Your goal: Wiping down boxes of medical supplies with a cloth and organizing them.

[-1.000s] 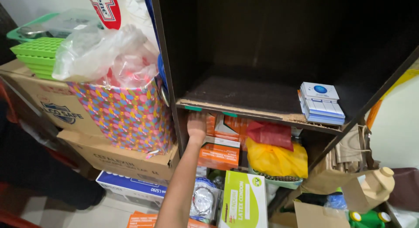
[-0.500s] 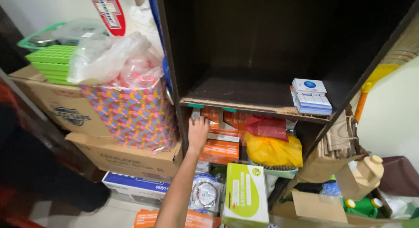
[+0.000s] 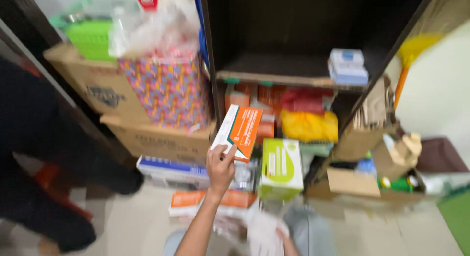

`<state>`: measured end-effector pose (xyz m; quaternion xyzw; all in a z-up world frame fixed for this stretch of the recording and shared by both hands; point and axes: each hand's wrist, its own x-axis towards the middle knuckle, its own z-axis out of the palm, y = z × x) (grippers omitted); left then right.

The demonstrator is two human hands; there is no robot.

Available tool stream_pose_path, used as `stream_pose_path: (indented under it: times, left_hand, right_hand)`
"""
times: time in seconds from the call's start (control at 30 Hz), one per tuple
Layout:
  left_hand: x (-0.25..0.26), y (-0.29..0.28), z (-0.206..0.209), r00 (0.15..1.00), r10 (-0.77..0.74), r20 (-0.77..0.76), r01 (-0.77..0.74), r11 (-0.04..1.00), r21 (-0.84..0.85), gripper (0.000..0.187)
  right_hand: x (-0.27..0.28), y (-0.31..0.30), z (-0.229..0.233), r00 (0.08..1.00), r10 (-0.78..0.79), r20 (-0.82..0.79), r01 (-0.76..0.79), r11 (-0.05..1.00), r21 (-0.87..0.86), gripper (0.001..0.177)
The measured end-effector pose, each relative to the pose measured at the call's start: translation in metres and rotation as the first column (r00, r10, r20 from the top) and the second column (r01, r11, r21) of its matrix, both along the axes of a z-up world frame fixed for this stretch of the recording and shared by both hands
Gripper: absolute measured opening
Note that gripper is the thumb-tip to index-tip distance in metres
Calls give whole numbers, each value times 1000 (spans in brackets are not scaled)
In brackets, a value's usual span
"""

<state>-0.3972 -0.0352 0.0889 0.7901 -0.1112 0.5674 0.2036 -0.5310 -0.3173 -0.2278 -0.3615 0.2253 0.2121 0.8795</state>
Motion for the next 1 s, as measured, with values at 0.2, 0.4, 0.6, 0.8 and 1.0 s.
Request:
stream_pose_path:
  times: [0.2,0.4,0.6,0.8,1.0]
  left_hand:
    - [-94,-19,-57,985,-77,-152,72,997,-39,51]
    - [-147,-63,-104,990,-138,-38,139,990,30,25]
    - [-179,-57,-100,788,-583,-198,310,654,-690,57]
    - [-157,-64,-47,701,-597,390,-259,-723,-641,93]
    - [-143,-66,-131,739,-499,452,-227,-817,-530,88]
  right_hand:
    - [50,15,132,996,-19,85,17,1000,24,59]
    - [55,44,233,978,-39,204,78,980,-182,57]
    - [30,27,228,957,19,288,83,937,-338,64]
    - [0,46,237,962,2,274,128,881,-456,58]
    - [-37,28,218,453,752,479,548,189,-815,68]
